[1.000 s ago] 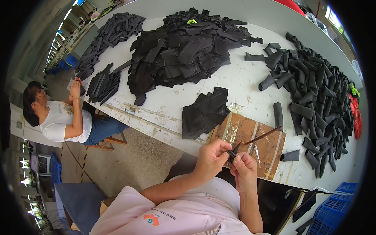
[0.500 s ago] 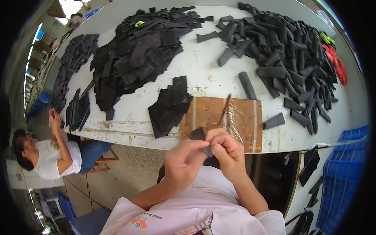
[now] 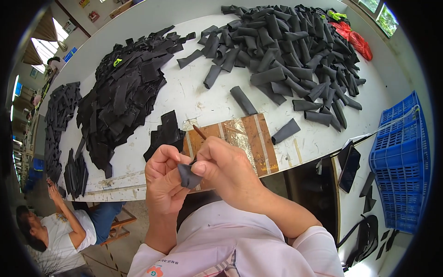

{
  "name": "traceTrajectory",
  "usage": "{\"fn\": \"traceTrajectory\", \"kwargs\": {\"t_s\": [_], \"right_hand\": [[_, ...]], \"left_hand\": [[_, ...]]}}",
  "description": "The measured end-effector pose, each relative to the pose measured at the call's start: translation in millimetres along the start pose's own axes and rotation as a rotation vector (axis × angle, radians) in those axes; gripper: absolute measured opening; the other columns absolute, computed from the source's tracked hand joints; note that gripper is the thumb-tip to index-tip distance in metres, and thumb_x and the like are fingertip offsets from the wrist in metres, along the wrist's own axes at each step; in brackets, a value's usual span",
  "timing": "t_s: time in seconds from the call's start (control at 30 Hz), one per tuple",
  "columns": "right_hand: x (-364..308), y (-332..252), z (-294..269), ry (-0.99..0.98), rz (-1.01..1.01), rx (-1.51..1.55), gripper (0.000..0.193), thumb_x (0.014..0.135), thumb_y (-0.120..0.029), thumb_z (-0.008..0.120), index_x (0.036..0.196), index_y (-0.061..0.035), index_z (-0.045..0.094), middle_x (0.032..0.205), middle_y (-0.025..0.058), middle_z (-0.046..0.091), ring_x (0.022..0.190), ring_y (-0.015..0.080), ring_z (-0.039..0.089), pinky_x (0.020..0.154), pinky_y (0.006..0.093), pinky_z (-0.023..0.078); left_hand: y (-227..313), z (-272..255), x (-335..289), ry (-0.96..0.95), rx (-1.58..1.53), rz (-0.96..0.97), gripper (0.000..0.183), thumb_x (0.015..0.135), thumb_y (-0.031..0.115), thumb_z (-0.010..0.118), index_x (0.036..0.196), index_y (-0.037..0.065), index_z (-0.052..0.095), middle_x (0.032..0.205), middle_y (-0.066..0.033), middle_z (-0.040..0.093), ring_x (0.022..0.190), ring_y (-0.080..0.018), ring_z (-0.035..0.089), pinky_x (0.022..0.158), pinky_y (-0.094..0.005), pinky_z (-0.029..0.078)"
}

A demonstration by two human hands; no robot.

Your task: Applying glue and assembling black foam/rubber components at a factory workstation.

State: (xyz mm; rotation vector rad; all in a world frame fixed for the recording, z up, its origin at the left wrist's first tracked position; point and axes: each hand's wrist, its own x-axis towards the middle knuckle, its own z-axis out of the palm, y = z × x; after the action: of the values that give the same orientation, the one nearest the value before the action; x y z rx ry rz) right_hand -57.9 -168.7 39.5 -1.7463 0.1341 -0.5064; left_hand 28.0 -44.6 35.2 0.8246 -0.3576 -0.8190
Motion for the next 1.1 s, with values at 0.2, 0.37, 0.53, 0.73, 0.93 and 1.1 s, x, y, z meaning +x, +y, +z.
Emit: {"fn": "traceTrajectory", "kwargs": {"t_s": [0.2,0.37,0.53,0.73,0.93,1.1], "right_hand": [[36.4,-33.9,-21.7,-0.158,0.001,0.145,0.025,0.084,-0.022,0.054,0.072,-0.0019,0.046,0.063,0.0011,0.044,0.058,0.0105,0.039,0.051,0.0234,0.033],[44.6,45.2,-30.9,-0.152,0.525,0.590,0.024,0.084,-0.025,0.055,0.071,-0.0046,0.052,0.063,-0.0031,0.045,0.053,0.0040,0.038,0.045,0.0156,0.028],[53.9,47.4,-22.0,-0.143,0.484,0.598,0.028,0.086,-0.026,0.052,0.069,-0.0035,0.052,0.057,-0.0019,0.042,0.050,0.0049,0.035,0.044,0.0179,0.026],[55.1,54.0,-24.7,-0.250,0.521,0.585,0.025,0.083,-0.027,0.056,0.072,-0.0044,0.054,0.060,-0.0025,0.046,0.053,0.0031,0.040,0.045,0.0152,0.032],[50.8,66.8,-29.6,-0.220,0.474,0.664,0.024,0.083,-0.025,0.057,0.073,-0.0039,0.054,0.062,-0.0024,0.048,0.054,0.0037,0.043,0.047,0.0146,0.035],[59.9,45.3,-32.1,-0.346,0.274,0.565,0.023,0.084,-0.024,0.055,0.074,-0.0037,0.054,0.063,-0.0023,0.049,0.054,0.0045,0.045,0.049,0.0155,0.036]], "left_hand": [[26.0,34.2,18.3,-0.212,-0.350,-0.129,0.027,0.085,0.013,0.047,0.109,0.000,0.044,0.071,-0.0049,0.050,0.042,-0.0015,0.033,0.035,-0.0143,0.021],[-16.5,-19.5,55.7,-0.114,-0.845,-0.469,0.023,0.088,0.008,0.040,0.108,0.001,0.048,0.072,-0.0055,0.054,0.036,-0.0021,0.025,0.030,-0.0157,0.019],[-20.6,-28.2,61.7,-0.027,-0.960,-0.496,0.022,0.088,0.005,0.035,0.101,-0.002,0.051,0.067,-0.0039,0.052,0.034,-0.0026,0.025,0.028,-0.0162,0.019],[-15.3,-17.2,62.7,0.293,-1.139,-0.448,0.018,0.083,0.001,0.034,0.078,-0.010,0.048,0.046,-0.0028,0.039,0.030,-0.0039,0.024,0.027,-0.0159,0.022],[-31.6,-14.8,45.7,0.139,-0.606,-0.273,0.020,0.083,0.000,0.042,0.101,-0.007,0.047,0.068,-0.0094,0.054,0.034,-0.0036,0.024,0.029,-0.0165,0.022],[-13.1,22.4,27.9,0.078,0.156,0.154,0.030,0.080,0.000,0.052,0.108,0.000,0.043,0.073,-0.0040,0.055,0.042,0.0002,0.034,0.033,-0.0154,0.023]]}}
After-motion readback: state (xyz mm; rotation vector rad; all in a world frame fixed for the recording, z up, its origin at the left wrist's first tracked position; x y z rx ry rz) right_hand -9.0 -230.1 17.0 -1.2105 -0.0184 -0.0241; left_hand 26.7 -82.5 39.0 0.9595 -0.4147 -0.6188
